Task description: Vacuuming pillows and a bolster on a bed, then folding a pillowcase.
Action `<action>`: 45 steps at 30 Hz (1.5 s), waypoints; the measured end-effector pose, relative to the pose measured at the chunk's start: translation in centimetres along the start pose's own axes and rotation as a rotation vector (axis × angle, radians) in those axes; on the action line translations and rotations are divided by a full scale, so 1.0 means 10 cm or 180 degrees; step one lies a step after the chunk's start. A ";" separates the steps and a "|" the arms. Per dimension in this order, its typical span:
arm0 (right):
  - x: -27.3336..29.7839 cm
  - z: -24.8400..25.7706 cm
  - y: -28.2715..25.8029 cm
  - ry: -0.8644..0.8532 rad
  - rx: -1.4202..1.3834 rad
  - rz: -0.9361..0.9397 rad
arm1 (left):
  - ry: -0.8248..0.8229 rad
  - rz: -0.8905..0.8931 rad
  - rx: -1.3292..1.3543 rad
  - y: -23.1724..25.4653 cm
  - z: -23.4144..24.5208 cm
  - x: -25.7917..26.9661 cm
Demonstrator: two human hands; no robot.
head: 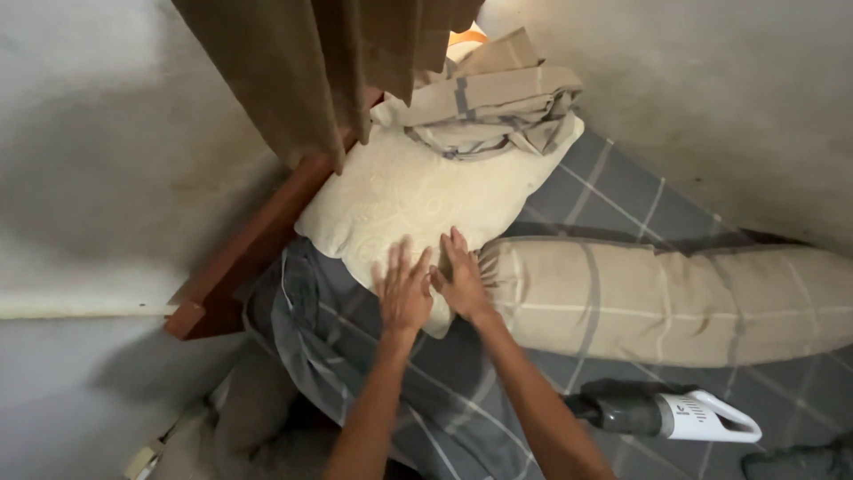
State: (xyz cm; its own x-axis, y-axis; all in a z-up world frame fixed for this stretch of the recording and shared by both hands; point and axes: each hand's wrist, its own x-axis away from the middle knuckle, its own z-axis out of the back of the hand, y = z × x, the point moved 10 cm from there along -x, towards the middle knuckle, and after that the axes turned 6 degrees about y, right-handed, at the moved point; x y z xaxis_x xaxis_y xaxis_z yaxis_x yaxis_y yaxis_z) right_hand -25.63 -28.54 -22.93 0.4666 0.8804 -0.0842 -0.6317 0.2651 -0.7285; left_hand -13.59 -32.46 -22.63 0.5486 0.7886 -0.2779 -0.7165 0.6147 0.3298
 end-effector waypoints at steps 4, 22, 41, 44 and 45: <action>-0.09 0.09 -0.10 0.0325 0.0334 0.0184 | -0.1134 0.1883 0.0468 -0.21 0.48 -0.09; 0.31 0.00 -0.19 -0.0008 0.0848 0.0690 | 0.0467 0.0210 0.1723 -0.40 0.71 0.20; 1.35 0.30 -0.93 0.0012 0.1138 0.0719 | -0.0364 0.0959 0.2080 -0.45 0.82 1.71; 1.19 0.39 -0.62 -0.0073 0.1325 0.0296 | -0.0599 0.0996 0.2175 -0.22 0.76 2.04; 1.10 0.44 -0.58 0.0139 0.1340 0.0397 | -0.0863 0.1062 0.2177 -0.12 0.76 2.13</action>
State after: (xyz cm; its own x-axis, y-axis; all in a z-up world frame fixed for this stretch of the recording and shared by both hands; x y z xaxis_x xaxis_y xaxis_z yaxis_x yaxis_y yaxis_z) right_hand -19.57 -18.63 -16.63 0.3909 0.9008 -0.1892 -0.8778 0.3030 -0.3711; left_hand 2.26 -16.25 -22.09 0.5006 0.8555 0.1323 -0.4868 0.1519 0.8602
